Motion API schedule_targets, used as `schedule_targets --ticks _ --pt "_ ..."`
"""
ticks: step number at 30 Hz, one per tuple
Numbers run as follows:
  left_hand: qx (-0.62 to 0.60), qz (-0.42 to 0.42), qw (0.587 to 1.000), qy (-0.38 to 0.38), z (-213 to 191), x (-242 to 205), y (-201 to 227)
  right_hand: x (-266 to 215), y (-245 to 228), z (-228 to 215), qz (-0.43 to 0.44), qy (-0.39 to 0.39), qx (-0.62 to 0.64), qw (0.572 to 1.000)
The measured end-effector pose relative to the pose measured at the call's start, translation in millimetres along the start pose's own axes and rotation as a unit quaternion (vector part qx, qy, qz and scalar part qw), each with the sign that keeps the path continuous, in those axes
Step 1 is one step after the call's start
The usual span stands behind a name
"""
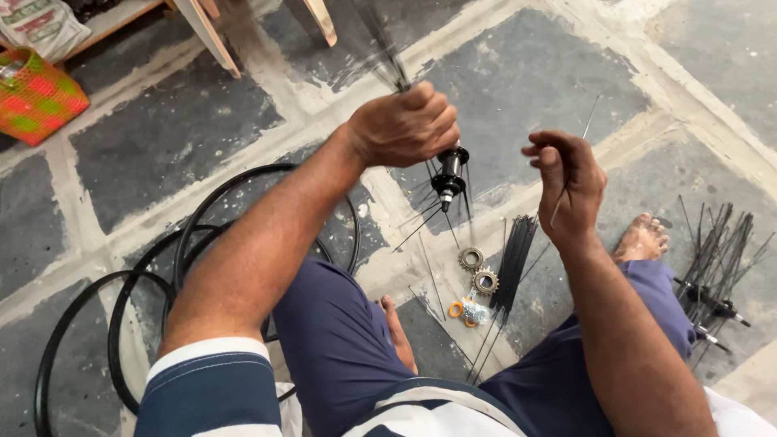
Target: The person sits on the floor and inserts bicycle spokes into the hub of a wheel. They handle the spokes and hub by hand, arranging the spokes in a radial pattern. Bicycle rims and other parts are visible on the floor nearby.
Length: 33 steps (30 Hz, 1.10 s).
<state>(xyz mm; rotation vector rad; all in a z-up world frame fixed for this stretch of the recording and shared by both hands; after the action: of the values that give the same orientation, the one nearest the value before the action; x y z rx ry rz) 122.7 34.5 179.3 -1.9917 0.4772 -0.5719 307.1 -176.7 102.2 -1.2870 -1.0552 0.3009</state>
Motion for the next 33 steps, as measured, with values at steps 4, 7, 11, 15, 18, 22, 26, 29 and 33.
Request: schedule_targets --ticks 4,7,11,15,18,22,26,29,33 --pt "0.032 0.026 0.999 0.011 -16.5 18.3 -29.4 1.1 13.1 2.8 0.036 -0.055 -0.007 0.998" --pt "0.05 0.021 0.998 0.028 -28.5 27.5 -44.7 1.4 26.1 11.1 0.074 -0.094 0.016 0.993" --pt "0.034 0.026 0.998 0.036 -31.5 42.6 -55.6 1.7 32.1 19.3 0.108 -0.144 0.077 0.981" --pt "-0.028 0.034 0.999 0.003 -24.1 65.0 -53.8 2.3 30.2 26.5 0.119 -0.25 0.216 0.936" --pt "-0.084 0.017 0.996 -0.022 -20.4 79.2 -49.6 -5.3 27.6 31.3 0.224 -0.322 0.325 0.86" --pt "-0.133 -0.009 0.986 -0.095 -14.1 82.9 -50.7 -17.3 22.0 39.1 0.269 -0.361 0.45 0.771" --pt "-0.16 -0.029 0.976 -0.143 -13.4 66.1 -58.2 -30.7 21.9 34.2 0.286 -0.404 0.478 0.726" --pt "-0.177 -0.055 0.971 -0.153 -14.7 46.2 -61.9 -43.5 32.4 29.1 0.333 -0.422 0.331 0.776" --pt "-0.177 -0.118 0.965 -0.155 -10.4 -0.3 -49.7 -56.1 45.9 22.7 0.372 -0.389 0.019 0.842"
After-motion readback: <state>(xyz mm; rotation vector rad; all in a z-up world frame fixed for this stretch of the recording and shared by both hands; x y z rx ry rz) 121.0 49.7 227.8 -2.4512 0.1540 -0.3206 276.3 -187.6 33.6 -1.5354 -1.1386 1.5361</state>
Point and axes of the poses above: each hand's wrist, its own x-axis towards the middle knuckle, its own z-axis out of the palm, y = z × x, the point moved 1 cm from there along x, towards the middle knuckle, and after that the axes turned 6 degrees about z, right-handed, at the moved point
